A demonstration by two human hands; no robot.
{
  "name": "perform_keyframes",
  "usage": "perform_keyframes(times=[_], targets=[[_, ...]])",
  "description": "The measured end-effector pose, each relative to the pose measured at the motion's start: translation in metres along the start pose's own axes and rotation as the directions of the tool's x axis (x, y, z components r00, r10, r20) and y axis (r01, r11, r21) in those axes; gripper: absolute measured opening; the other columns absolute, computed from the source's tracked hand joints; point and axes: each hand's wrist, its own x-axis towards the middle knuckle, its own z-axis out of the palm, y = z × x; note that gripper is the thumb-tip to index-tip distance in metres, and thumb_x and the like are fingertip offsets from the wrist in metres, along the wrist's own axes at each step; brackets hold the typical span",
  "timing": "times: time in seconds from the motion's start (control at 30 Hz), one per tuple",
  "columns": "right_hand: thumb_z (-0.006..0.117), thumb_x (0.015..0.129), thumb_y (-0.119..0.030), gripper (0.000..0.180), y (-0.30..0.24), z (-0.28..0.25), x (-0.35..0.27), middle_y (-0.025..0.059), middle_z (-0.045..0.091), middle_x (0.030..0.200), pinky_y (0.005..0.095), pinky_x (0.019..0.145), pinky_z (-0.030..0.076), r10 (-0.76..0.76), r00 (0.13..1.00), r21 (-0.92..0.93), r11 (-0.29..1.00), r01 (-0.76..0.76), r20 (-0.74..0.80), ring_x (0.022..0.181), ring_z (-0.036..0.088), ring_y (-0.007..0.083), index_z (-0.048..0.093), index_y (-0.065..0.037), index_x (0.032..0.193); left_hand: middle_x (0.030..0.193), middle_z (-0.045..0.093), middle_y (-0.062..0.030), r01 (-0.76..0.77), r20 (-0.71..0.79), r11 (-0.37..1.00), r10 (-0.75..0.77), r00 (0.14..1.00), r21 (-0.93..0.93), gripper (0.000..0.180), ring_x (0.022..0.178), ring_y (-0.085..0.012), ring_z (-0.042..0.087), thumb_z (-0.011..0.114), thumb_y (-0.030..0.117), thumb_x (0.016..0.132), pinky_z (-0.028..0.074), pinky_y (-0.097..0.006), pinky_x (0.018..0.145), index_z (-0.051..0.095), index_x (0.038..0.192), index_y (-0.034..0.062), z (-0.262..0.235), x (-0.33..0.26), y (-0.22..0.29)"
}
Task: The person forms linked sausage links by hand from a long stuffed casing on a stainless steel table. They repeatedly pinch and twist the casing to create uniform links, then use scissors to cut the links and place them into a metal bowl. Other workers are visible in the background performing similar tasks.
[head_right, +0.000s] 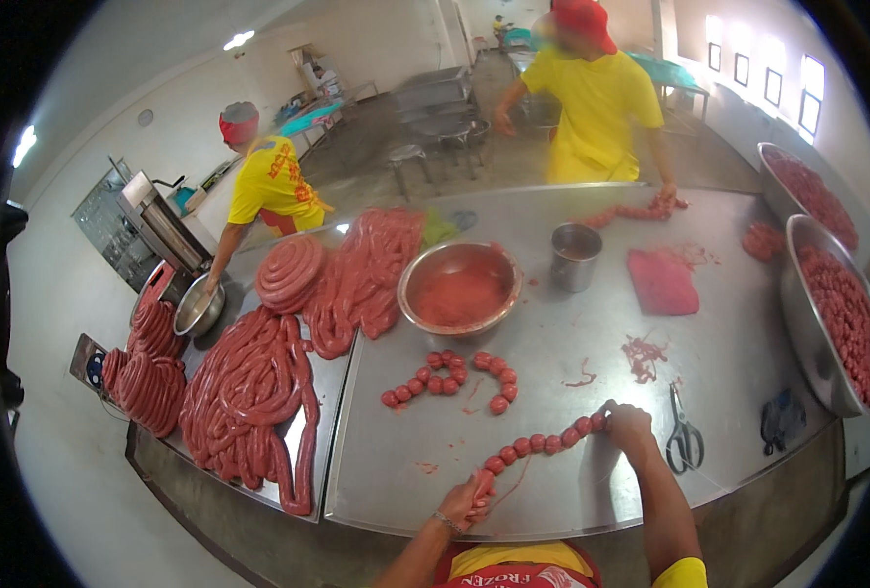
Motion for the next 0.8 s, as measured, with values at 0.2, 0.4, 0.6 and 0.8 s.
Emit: perform_keyframes(times=[0.2, 0.4, 0.6, 0.8], targets=[[0.072, 0.069, -0.017, 0.052, 0.024, -0.003, -0.006, 0.0145, 0.07, 0.088, 0.0438, 0.073, 0.054, 0.126, 0.991, -0.054, 0.991, -0.124, 0.038, 0.085, 0.068, 0.0341, 0.056, -0.011, 0.117, 0.083, 0.058, -0.0048, -0.038, 0.128, 0.999, 0.039, 0.991, -0.012, 0.063, 0.053, -0.008, 0.044, 0.043, 0.058, 0.097, 0.035, -0.02, 0.043, 0.05, 0.124, 0.0015, -0.04, -0.029, 0.03], [0.074, 0.065, -0.02, 0.055, 0.036, 0.012, 0.001, 0.0167, 0.069, 0.086, 0.0455, 0.072, 0.054, 0.136, 0.991, -0.013, 0.991, -0.136, 0.014, 0.084, 0.068, 0.0365, 0.055, -0.008, 0.115, 0.085, 0.062, -0.0035, -0.114, -0.048, 0.891, 0.15, 0.988, 0.439, 0.044, 0.06, -0.0077, 0.053, 0.055, 0.037, 0.098, 0.041, -0.021, 0.048, 0.052, 0.127, 0.0042, -0.121, -0.069, 0.068], [0.075, 0.063, -0.018, 0.056, 0.034, 0.005, -0.006, 0.0174, 0.068, 0.086, 0.0463, 0.072, 0.053, 0.159, 0.987, 0.023, 0.987, -0.159, 0.002, 0.083, 0.067, 0.0373, 0.054, -0.009, 0.114, 0.076, 0.061, -0.002, 0.105, -0.44, 0.768, 0.243, 0.865, 0.632, 0.034, 0.058, -0.0081, 0.053, 0.062, 0.031, 0.095, 0.041, -0.023, 0.046, 0.06, 0.114, 0.0032, -0.144, -0.122, 0.082], [0.075, 0.064, -0.018, 0.055, 0.027, 0.001, -0.01, 0.0175, 0.068, 0.089, 0.0478, 0.073, 0.053, 0.183, 0.983, 0.02, 0.983, -0.183, 0.01, 0.084, 0.067, 0.0375, 0.055, -0.011, 0.114, 0.089, 0.066, -0.0153, 0.32, -0.294, 0.204, 0.918, 0.266, 0.925, 0.051, 0.082, -0.0303, 0.064, 0.075, 0.038, 0.078, 0.052, -0.042, 0.073, 0.061, 0.107, -0.0011, -0.202, -0.122, 0.055]])
